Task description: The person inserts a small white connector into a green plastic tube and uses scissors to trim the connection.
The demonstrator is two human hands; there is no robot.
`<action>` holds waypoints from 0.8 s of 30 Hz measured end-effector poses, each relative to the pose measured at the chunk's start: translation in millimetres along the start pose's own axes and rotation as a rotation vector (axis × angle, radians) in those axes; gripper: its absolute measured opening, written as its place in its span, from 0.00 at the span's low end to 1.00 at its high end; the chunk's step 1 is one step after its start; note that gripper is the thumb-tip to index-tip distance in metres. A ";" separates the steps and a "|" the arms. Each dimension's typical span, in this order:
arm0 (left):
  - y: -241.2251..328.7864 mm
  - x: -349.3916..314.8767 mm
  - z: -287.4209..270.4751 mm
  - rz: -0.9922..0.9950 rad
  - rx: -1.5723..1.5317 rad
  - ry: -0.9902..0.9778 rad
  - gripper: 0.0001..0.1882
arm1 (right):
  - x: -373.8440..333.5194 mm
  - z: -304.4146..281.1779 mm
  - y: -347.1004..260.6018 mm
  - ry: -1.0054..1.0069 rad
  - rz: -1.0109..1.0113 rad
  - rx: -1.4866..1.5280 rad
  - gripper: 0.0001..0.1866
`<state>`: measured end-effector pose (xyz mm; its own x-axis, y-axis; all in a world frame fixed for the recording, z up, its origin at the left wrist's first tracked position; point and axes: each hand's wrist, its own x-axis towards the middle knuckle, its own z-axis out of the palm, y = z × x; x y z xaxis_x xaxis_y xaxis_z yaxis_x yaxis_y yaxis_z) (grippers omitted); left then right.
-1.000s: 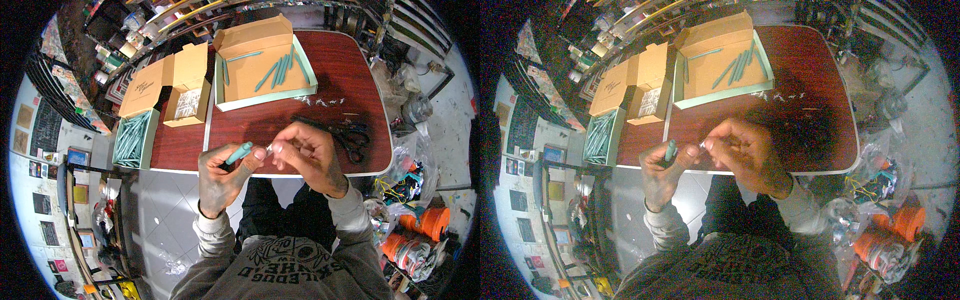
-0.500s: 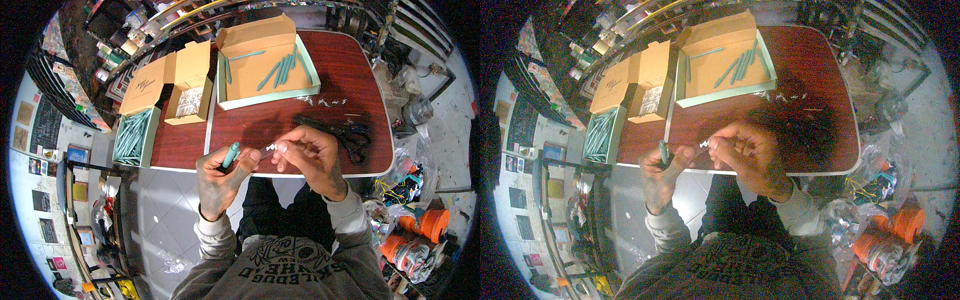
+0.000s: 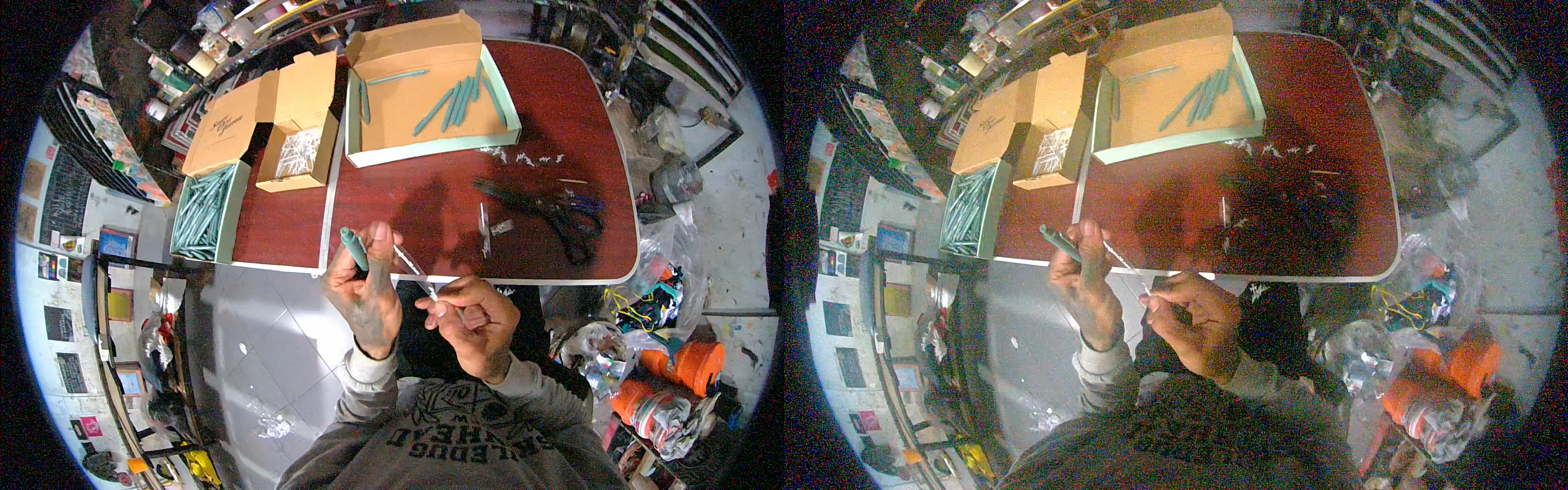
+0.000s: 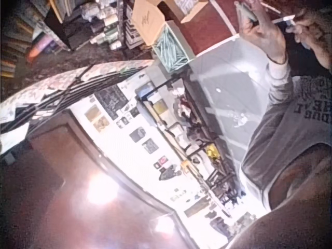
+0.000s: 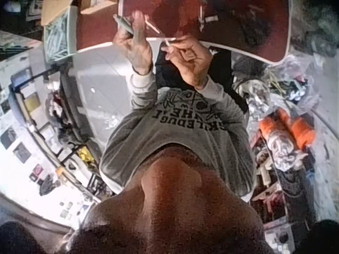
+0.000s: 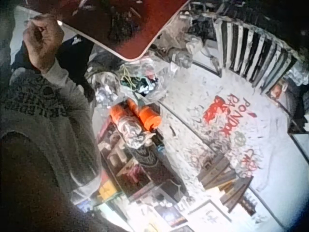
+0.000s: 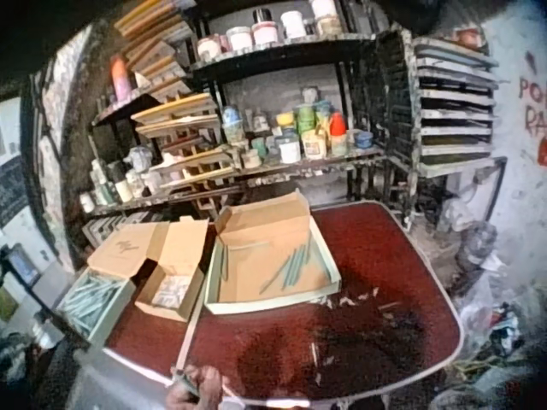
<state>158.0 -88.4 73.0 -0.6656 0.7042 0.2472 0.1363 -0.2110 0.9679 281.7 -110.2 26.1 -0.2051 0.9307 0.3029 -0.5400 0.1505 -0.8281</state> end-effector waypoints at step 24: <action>4.2 -6.6 -26.0 0.281 0.296 -0.642 0.04 | 41.9 -42.7 -35.8 -0.194 0.375 -0.058 0.08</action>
<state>143.9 -111.5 74.3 -0.0312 0.9261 0.3759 0.4890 -0.3139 0.8138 327.2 -62.4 48.3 -0.5311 0.8456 0.0539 -0.3532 -0.1631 -0.9212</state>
